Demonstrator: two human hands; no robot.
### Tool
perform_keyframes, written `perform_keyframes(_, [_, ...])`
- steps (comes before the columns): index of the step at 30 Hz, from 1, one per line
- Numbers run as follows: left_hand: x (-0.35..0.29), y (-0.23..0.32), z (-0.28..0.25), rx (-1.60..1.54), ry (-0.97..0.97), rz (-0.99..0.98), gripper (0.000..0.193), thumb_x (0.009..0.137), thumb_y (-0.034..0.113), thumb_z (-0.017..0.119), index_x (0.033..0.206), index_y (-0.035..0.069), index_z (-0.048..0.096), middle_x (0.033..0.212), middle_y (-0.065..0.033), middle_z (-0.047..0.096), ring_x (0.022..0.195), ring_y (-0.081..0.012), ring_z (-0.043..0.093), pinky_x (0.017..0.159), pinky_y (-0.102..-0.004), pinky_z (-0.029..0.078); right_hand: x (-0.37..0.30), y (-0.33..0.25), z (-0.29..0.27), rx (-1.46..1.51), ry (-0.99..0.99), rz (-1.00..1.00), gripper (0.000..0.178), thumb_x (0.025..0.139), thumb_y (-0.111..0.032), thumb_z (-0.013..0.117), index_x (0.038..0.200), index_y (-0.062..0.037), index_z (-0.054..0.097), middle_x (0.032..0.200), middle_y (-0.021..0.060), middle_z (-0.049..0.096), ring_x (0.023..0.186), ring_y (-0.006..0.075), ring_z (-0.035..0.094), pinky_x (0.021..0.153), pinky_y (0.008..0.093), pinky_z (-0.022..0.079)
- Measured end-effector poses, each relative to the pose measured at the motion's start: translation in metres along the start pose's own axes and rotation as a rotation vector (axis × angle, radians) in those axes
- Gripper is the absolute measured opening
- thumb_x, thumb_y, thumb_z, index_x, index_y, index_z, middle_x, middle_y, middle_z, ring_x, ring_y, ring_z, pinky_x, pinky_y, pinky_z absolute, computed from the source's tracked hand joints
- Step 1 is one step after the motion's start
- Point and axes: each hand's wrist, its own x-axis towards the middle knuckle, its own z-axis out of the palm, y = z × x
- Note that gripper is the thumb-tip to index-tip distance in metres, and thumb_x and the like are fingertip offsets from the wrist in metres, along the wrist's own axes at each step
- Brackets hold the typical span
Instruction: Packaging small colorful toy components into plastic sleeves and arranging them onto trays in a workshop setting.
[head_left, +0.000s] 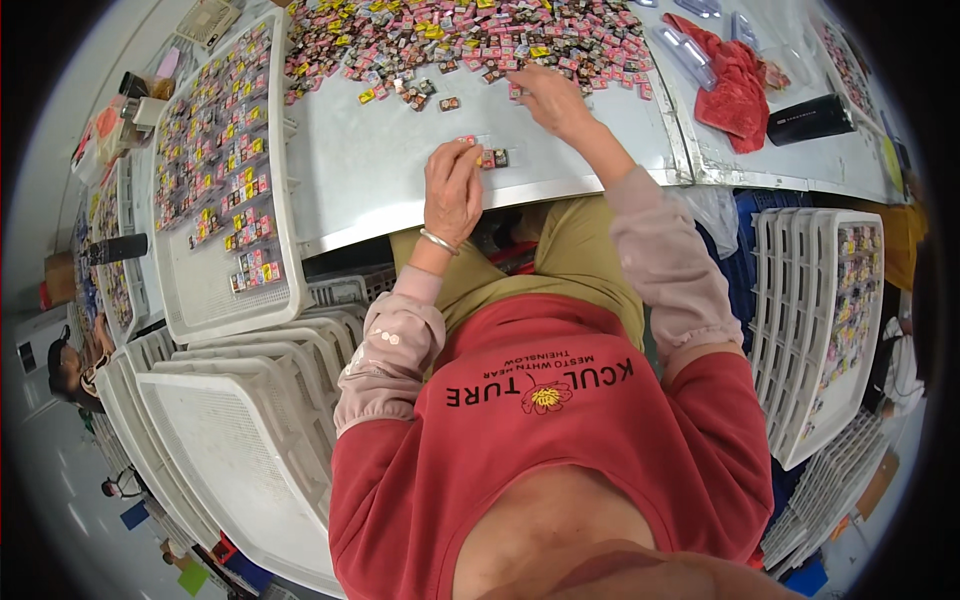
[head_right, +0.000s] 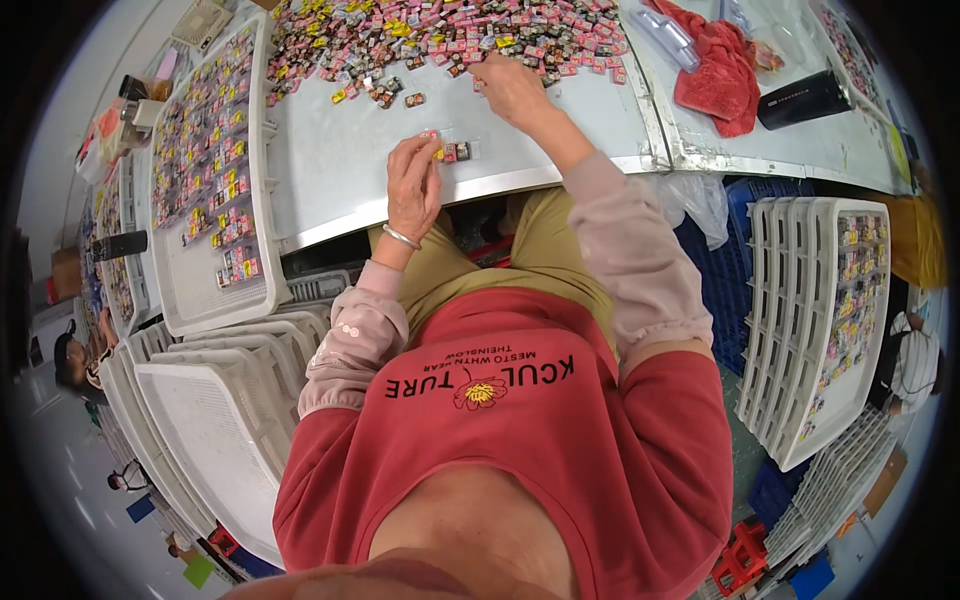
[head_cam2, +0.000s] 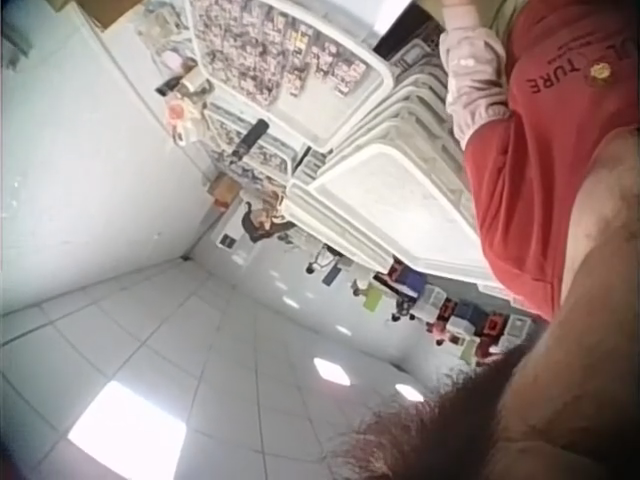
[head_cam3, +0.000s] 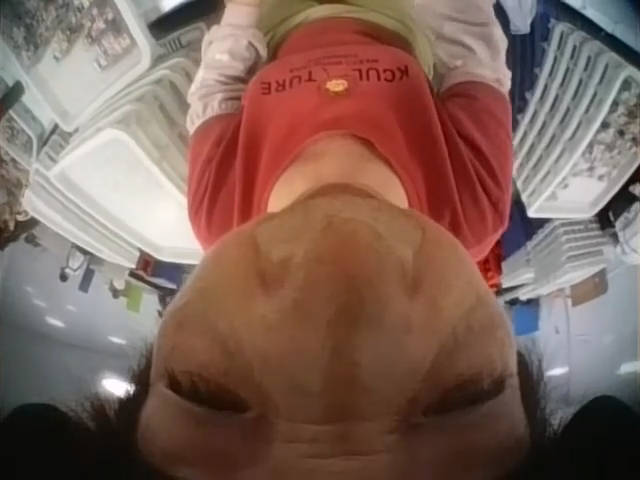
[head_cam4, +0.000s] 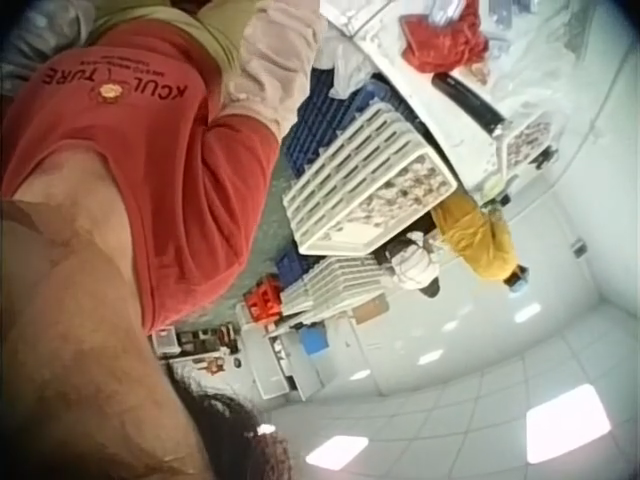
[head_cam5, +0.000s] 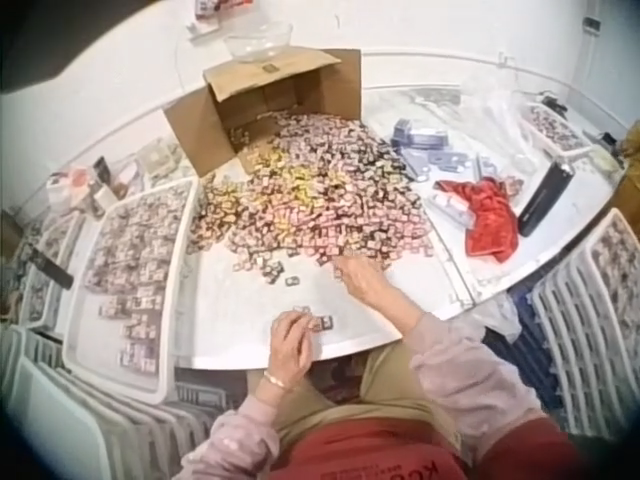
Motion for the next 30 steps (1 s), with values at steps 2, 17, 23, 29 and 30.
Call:
perform_keyframes(2, [-0.002, -0.003, -0.006, -0.04, 0.035, -0.068, 0.03, 0.079, -0.005, 0.055, 0.108, 0.001, 0.061, 0.108, -0.0155, 0.056, 0.106, -0.0325, 0.053, 0.091, -0.037, 0.043, 0.011, 0.007, 0.01, -0.064, -0.043, -0.061, 0.016, 0.078, -0.012, 0.066, 0.093, -0.0061, 0.065, 0.099, 0.013, 0.058, 0.093, 0.0323, 0.06, 0.078, 0.0413, 0.05])
perform_keyframes(17, [0.004, 0.014, -0.003, 0.02, -0.028, 0.073, 0.031, 0.072, -0.002, 0.059, 0.102, 0.004, 0.062, 0.104, -0.0094, 0.059, 0.102, -0.0304, 0.052, 0.087, -0.0407, 0.042, -0.015, 0.005, -0.011, 0.901, -0.431, 0.242, 0.017, 0.079, -0.002, 0.065, 0.096, 0.0003, 0.063, 0.084, 0.0066, 0.067, 0.076, 0.0138, 0.064, 0.071, 0.0267, 0.052])
perform_keyframes(23, [-0.004, 0.005, 0.012, 0.003, -0.168, 0.111, 0.032, 0.072, -0.002, 0.059, 0.104, 0.002, 0.061, 0.109, -0.0101, 0.058, 0.108, -0.0314, 0.051, 0.093, -0.0432, 0.04, -0.032, -0.009, -0.001, 0.847, -0.446, 0.253, 0.013, 0.078, 0.001, 0.064, 0.09, 0.0028, 0.065, 0.08, 0.0062, 0.067, 0.074, 0.0115, 0.064, 0.068, 0.0253, 0.052])
perform_keyframes(29, [-0.003, 0.006, 0.011, 0.009, -0.156, 0.074, 0.032, 0.072, -0.001, 0.06, 0.103, 0.001, 0.062, 0.111, -0.0113, 0.058, 0.109, -0.0313, 0.051, 0.093, -0.0425, 0.041, -0.039, -0.038, -0.015, 0.439, -0.294, 0.12, 0.013, 0.076, -0.004, 0.066, 0.088, 0.0006, 0.066, 0.075, 0.0122, 0.067, 0.07, 0.0201, 0.066, 0.065, 0.0306, 0.051])
perform_keyframes(30, [-0.002, 0.007, 0.011, 0.016, -0.155, 0.078, 0.031, 0.072, -0.001, 0.06, 0.103, 0.001, 0.062, 0.111, -0.0115, 0.058, 0.108, -0.0312, 0.051, 0.092, -0.0424, 0.041, -0.043, -0.039, -0.017, 0.413, -0.267, 0.107, 0.014, 0.075, -0.005, 0.066, 0.088, -0.0006, 0.067, 0.076, 0.0135, 0.067, 0.07, 0.0233, 0.066, 0.065, 0.0324, 0.051])
